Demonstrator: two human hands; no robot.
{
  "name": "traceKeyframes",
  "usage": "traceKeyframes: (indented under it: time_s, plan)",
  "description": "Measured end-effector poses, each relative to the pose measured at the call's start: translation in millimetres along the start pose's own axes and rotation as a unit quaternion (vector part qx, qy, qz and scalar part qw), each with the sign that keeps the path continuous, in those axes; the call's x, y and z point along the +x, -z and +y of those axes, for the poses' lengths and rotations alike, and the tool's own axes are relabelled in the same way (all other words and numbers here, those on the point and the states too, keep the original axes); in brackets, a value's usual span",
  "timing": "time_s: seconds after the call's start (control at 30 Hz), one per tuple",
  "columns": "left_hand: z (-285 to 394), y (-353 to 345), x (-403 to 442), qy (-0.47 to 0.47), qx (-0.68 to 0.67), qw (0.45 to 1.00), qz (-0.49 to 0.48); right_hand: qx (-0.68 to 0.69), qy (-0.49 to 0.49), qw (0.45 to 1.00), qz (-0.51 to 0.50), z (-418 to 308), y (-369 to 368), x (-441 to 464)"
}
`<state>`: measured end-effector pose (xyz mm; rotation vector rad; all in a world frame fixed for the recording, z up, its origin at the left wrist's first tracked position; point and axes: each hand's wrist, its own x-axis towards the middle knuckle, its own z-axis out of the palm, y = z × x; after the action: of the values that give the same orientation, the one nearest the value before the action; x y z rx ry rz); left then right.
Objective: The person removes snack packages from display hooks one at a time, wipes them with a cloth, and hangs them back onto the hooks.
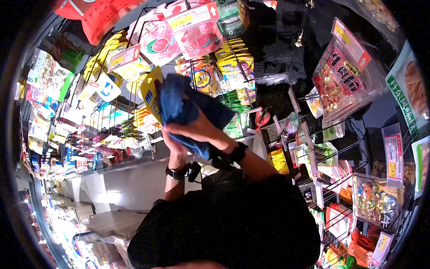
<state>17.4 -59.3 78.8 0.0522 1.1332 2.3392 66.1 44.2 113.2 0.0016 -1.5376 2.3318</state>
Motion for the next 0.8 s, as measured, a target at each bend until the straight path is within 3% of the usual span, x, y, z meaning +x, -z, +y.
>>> traceKeyframes:
  time_s: [0.03, 0.07, 0.1, 0.13, 0.27, 0.37, 0.4, 0.47, 0.5, 0.53, 0.57, 0.6, 0.67, 0.7, 0.73, 0.8]
  plan:
    - [-10.3, 24.9, 18.0, -0.123, 0.156, 0.979, -0.055, -0.068, 0.024, 0.997, -0.004, 3.4, 2.7, -11.5]
    - [-20.5, 49.9, 36.0, -0.256, 0.29, 0.919, -0.072, -0.137, 0.048, 0.989, -0.009, 8.5, 3.9, -21.2]
    - [-15.3, 35.9, 35.0, -0.283, 0.303, 0.907, -0.074, -0.248, 0.14, 0.958, 0.019, 21.4, 5.1, -29.5]
    - [-11.2, 21.3, 31.9, -0.306, 0.315, 0.895, -0.074, -0.157, 0.06, 0.985, 0.023, 38.7, 5.6, -35.4]
    - [9.5, -35.3, 13.9, -0.39, 0.369, 0.839, -0.085, -0.127, 0.063, 0.983, 0.119, 30.3, 8.5, -34.7]
    - [23.8, -22.3, 12.6, -0.406, 0.449, 0.792, -0.077, -0.1, 0.051, 0.973, 0.201, 16.9, 23.1, -31.5]
    - [29.3, -23.3, 8.5, -0.354, 0.385, 0.851, -0.058, -0.095, 0.039, 0.97, 0.222, 14.0, 33.0, -32.2]
    - [46.8, -14.5, 13.9, -0.282, 0.327, 0.901, -0.049, -0.09, 0.071, 0.964, 0.24, 26.3, 63.0, -26.8]
    - [62.3, -4.9, 18.6, -0.222, 0.307, 0.92, -0.101, -0.064, 0.046, 0.969, 0.235, 19.5, 69.7, -27.8]
    - [70.5, -0.1, 17.3, -0.105, 0.29, 0.944, -0.116, -0.037, 0.02, 0.973, 0.228, 13.8, 74.0, -28.3]
    - [57.6, 18.2, 20.5, -0.073, 0.225, 0.964, -0.123, 0.004, 0.024, 0.981, 0.191, 23.0, 81.1, -24.4]
    - [49.3, 20.6, 17.1, -0.044, 0.158, 0.978, -0.13, 0.008, -0.036, 0.981, 0.189, 18.6, 75.7, -24.0]
    - [32.3, 24.7, 7.9, 0.104, -0.026, 0.986, -0.124, -0.15, 0.056, 0.953, 0.258, 29.2, 62.1, -20.9]
    - [17.8, 25.5, 4.3, 0.083, 0.003, 0.985, -0.152, -0.093, 0.185, 0.936, 0.284, 47.2, 53.0, -13.2]
    - [3.2, 26.3, 1.0, 0.06, 0.031, 0.982, -0.178, -0.16, 0.22, 0.928, 0.254, 76.2, 62.7, -18.2]
    - [-21.6, 31.7, 2.8, 0.018, 0.058, 0.974, -0.216, -0.303, 0.227, 0.863, 0.335, 106.1, 51.5, -28.0]
